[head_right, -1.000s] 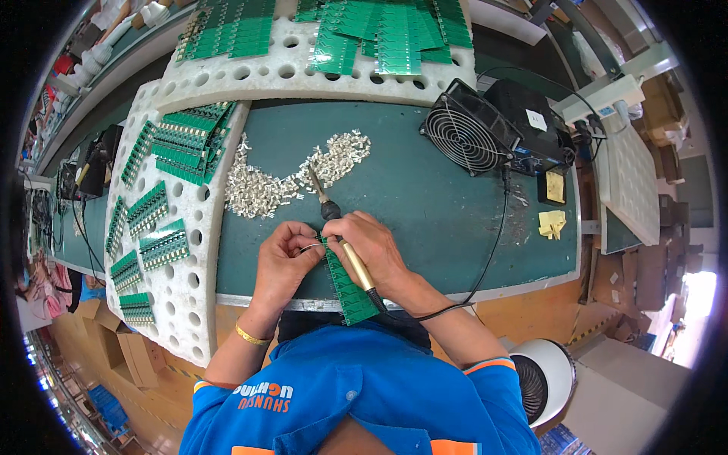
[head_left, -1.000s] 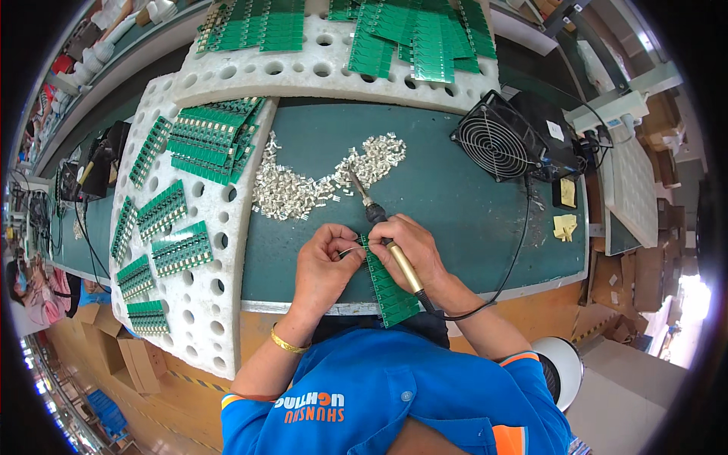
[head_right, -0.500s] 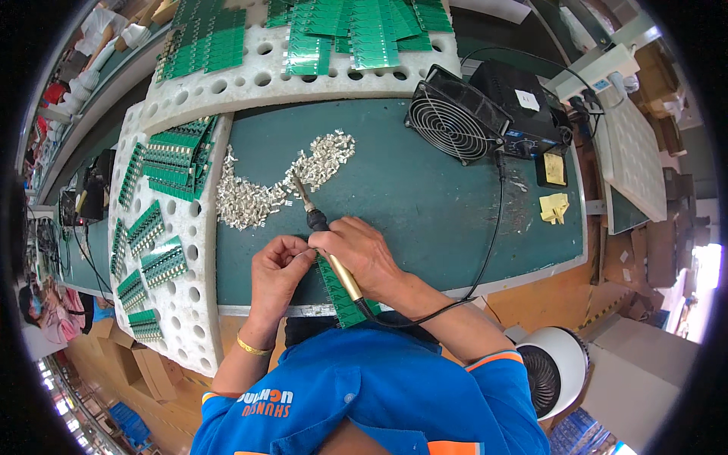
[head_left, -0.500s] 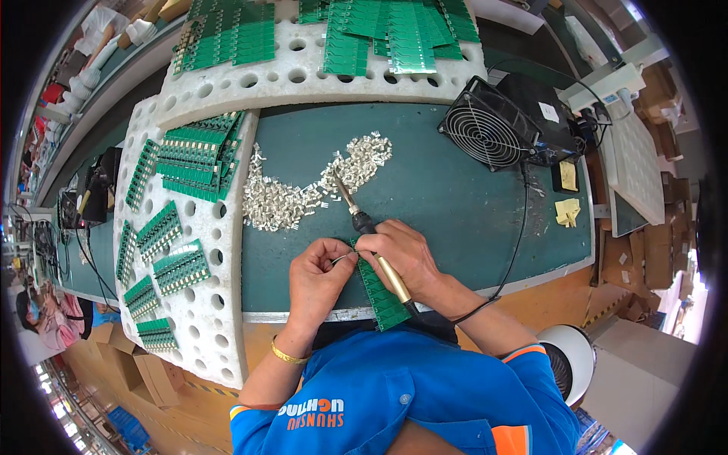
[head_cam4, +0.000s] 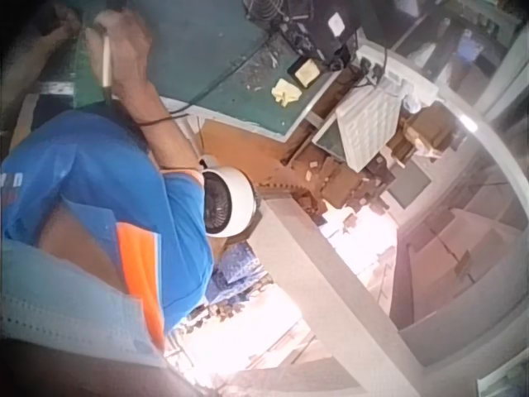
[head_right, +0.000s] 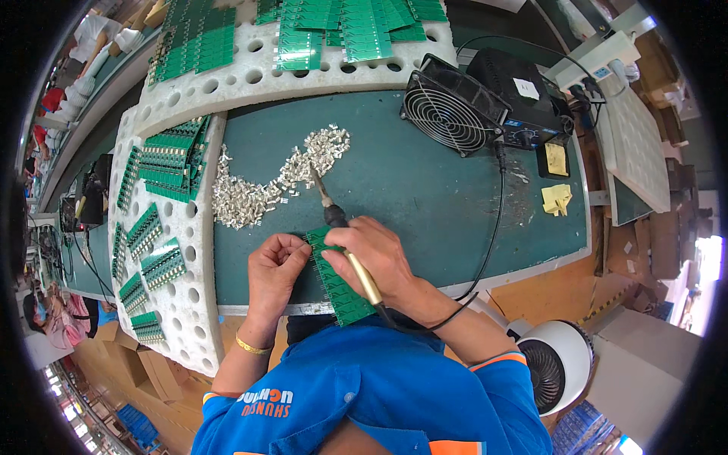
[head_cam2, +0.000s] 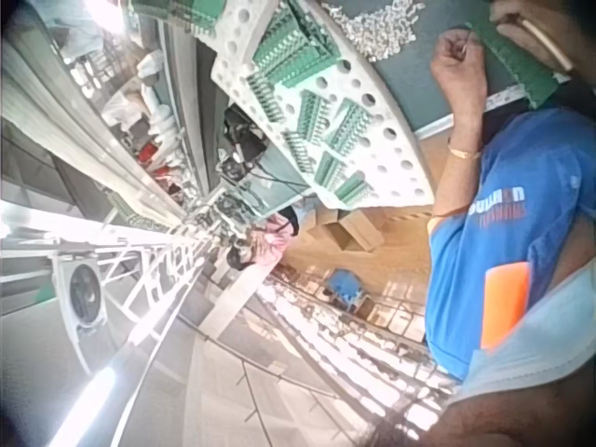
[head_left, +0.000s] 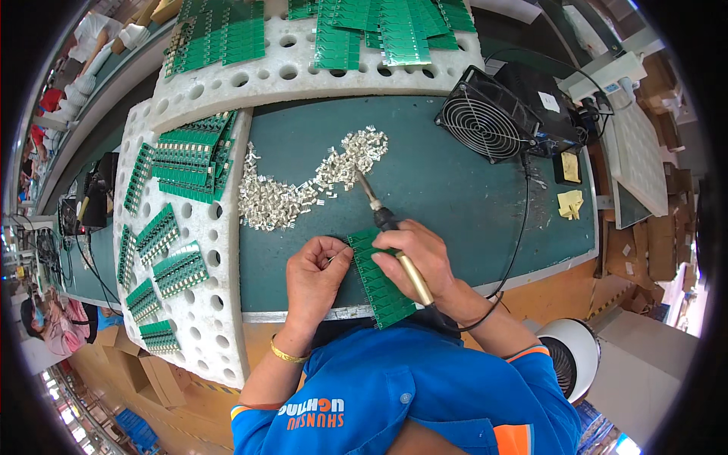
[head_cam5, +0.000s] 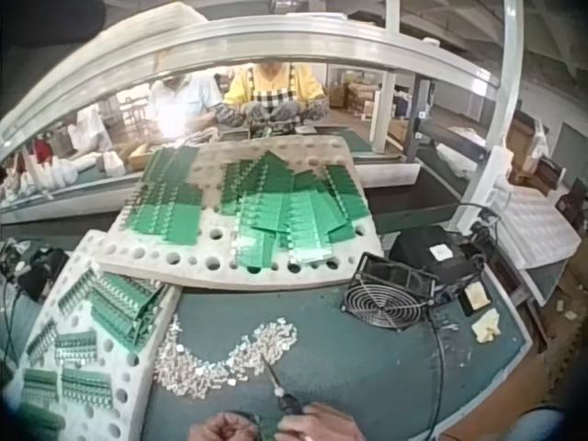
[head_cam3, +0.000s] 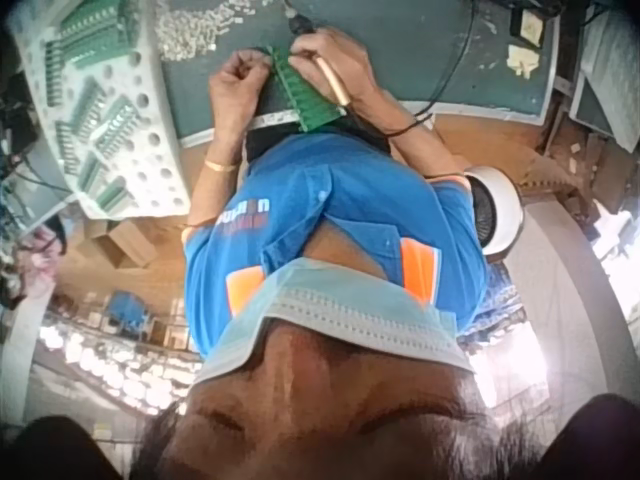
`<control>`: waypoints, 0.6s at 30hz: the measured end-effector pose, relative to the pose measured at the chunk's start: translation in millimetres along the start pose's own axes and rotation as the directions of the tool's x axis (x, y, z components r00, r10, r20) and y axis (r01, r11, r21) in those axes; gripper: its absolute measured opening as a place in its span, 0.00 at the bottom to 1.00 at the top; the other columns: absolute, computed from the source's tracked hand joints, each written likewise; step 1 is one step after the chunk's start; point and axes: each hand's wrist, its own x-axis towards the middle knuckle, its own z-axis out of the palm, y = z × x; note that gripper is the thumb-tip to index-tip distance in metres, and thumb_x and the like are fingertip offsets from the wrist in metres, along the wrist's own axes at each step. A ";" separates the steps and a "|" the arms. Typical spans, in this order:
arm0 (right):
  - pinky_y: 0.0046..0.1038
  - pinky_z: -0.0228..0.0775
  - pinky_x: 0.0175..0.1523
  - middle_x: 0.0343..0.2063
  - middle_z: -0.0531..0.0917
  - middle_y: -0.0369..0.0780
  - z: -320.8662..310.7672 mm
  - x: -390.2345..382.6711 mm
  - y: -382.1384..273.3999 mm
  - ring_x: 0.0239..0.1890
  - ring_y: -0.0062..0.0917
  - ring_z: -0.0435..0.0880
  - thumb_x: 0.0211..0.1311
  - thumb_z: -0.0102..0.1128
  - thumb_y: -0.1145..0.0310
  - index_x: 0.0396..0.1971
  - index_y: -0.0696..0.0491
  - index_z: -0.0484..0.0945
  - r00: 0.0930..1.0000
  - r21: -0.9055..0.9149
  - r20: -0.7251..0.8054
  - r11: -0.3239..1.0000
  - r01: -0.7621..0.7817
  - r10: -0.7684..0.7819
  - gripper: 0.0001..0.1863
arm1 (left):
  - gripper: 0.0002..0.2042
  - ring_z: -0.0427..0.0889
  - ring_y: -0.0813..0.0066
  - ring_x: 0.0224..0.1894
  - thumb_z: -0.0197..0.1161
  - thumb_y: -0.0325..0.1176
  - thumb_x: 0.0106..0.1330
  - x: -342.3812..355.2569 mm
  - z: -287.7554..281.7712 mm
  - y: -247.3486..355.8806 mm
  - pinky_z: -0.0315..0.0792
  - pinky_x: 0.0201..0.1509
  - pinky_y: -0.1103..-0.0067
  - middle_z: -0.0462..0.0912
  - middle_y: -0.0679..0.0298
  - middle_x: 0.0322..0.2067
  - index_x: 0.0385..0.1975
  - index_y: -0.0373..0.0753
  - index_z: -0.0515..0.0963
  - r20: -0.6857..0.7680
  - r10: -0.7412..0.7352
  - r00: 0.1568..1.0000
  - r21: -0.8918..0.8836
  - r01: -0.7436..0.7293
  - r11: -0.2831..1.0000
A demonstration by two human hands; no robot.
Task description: The person solders components onto circuit boards using a soldering iron, places a soldered board onto a tray, and solders components onto another circuit board.
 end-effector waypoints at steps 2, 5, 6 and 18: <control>0.33 0.66 0.31 0.21 0.75 0.42 -9.1 -6.9 -1.4 0.23 0.37 0.74 0.53 0.70 0.76 0.40 0.56 0.75 0.999 0.003 -0.015 1.000 0.030 -0.030 0.15 | 0.03 0.65 0.94 0.23 0.67 0.25 0.64 -0.6 0.4 -0.6 0.60 0.24 0.90 0.78 0.76 0.25 0.32 0.34 0.80 -0.017 0.024 1.000 -0.017 -0.024 1.000; 0.33 0.66 0.31 0.24 0.77 0.42 -23.8 -15.7 -8.5 0.24 0.35 0.75 0.58 0.68 0.71 0.42 0.57 0.76 0.999 0.078 -0.016 0.996 0.043 -0.042 0.14 | 0.03 0.65 0.94 0.23 0.66 0.25 0.65 -1.1 0.1 1.8 0.60 0.24 0.90 0.78 0.76 0.25 0.31 0.34 0.80 -0.020 0.020 1.000 0.017 -0.020 1.000; 0.33 0.66 0.32 0.27 0.79 0.41 -24.7 -21.9 -6.5 0.24 0.33 0.76 0.65 0.64 0.61 0.44 0.58 0.76 0.999 0.101 -0.031 0.994 0.045 -0.042 0.17 | 0.02 0.69 0.93 0.26 0.66 0.24 0.65 -0.1 -0.6 3.2 0.64 0.28 0.90 0.79 0.75 0.26 0.32 0.34 0.79 -0.004 -0.001 1.000 0.036 0.001 0.999; 0.32 0.64 0.33 0.20 0.79 0.39 -30.1 -50.9 -17.0 0.21 0.28 0.74 0.72 0.53 0.58 0.40 0.58 0.78 1.000 0.158 -0.015 0.987 0.026 -0.024 0.16 | 0.02 0.74 0.92 0.28 0.65 0.23 0.65 -0.7 -1.0 5.3 0.67 0.32 0.91 0.79 0.73 0.27 0.32 0.34 0.78 -0.009 -0.024 1.000 0.088 0.024 0.996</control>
